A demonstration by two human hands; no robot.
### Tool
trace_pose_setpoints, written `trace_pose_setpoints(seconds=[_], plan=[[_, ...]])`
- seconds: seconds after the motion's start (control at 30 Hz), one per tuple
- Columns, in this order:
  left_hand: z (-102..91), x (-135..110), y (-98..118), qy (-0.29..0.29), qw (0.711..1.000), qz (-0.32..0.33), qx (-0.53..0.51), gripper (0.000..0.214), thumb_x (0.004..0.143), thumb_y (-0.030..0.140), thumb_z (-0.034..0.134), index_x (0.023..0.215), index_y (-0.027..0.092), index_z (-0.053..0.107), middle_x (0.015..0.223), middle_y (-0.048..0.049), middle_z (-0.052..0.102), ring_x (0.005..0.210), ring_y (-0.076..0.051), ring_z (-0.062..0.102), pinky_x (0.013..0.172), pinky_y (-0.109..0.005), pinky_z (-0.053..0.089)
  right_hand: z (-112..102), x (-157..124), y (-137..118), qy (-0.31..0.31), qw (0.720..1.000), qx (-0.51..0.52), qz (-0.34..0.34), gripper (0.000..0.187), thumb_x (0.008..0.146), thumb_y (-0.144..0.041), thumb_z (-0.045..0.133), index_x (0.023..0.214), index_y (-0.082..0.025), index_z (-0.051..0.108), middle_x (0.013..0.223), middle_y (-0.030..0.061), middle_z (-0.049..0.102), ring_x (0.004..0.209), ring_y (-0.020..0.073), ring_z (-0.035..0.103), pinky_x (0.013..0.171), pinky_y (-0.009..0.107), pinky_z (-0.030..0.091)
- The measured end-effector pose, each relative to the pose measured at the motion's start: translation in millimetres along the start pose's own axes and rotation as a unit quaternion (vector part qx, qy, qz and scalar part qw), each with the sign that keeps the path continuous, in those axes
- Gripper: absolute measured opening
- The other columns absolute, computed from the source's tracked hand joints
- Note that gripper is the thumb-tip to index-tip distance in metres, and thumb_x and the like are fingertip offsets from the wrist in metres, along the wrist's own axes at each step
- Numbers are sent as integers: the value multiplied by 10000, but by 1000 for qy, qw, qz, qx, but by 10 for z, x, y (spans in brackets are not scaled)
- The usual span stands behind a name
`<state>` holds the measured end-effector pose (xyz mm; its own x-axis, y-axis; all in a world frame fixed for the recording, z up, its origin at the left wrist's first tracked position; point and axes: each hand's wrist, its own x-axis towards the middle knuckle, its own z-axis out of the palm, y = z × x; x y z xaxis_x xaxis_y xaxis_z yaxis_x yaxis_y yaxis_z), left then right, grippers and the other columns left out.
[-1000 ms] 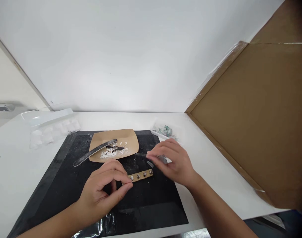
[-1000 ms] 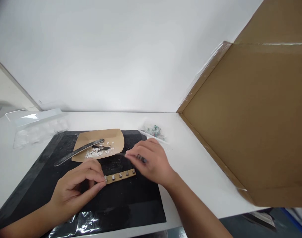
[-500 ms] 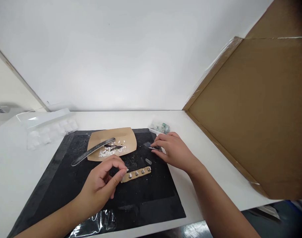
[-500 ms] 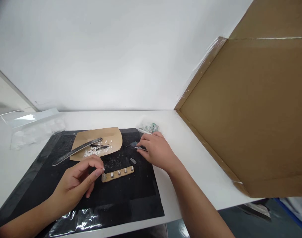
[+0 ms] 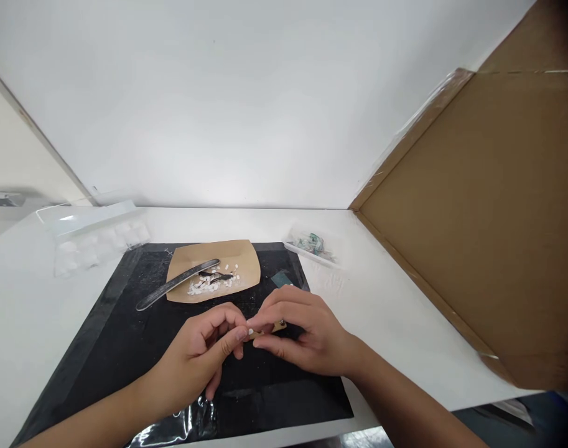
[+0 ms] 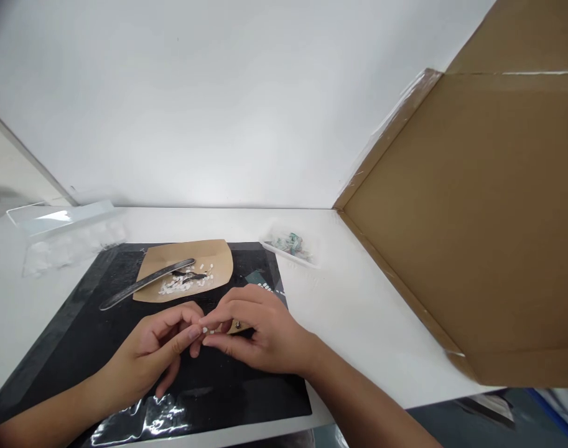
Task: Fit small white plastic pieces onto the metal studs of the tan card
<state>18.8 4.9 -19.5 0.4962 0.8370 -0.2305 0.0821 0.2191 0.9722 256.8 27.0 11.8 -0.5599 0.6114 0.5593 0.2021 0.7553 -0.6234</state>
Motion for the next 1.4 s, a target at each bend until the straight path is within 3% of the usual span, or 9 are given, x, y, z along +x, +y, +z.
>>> trace_pose_setpoints(seconds=[0.3, 0.5, 0.9, 1.4], plan=[[23, 5, 20, 23, 998, -5, -54, 457, 954, 604, 706, 919, 149, 673, 792, 38, 553, 362, 7, 449, 309, -96, 350, 143, -36, 13, 93, 995, -43, 0, 163, 891, -249, 877, 980, -220, 744, 823, -9, 775, 715, 117, 691, 683, 245, 555], [25, 13, 2, 44, 996, -3, -80, 453, 947, 594, 723, 886, 147, 675, 754, 43, 539, 382, 7, 414, 310, -90, 335, 249, -35, 25, 125, 990, -65, -3, 210, 857, -239, 907, 991, -205, 749, 806, 0, 764, 686, 115, 687, 668, 240, 562], [27, 35, -1, 42, 996, 1, -85, 437, 946, 567, 737, 881, 138, 687, 770, 38, 518, 427, -1, 420, 332, -99, 370, 267, -28, 12, 113, 992, -11, 54, 113, 942, -286, 823, 986, -218, 744, 802, -8, 740, 691, 109, 699, 669, 217, 580], [36, 38, 17, 46, 992, 24, -114, 338, 908, 500, 804, 921, 164, 840, 841, -10, 537, 543, -38, 427, 339, -99, 410, 233, -40, 41, 110, 993, -8, 42, 115, 925, -240, 832, 1007, -206, 758, 822, 9, 760, 716, 117, 712, 693, 224, 587]])
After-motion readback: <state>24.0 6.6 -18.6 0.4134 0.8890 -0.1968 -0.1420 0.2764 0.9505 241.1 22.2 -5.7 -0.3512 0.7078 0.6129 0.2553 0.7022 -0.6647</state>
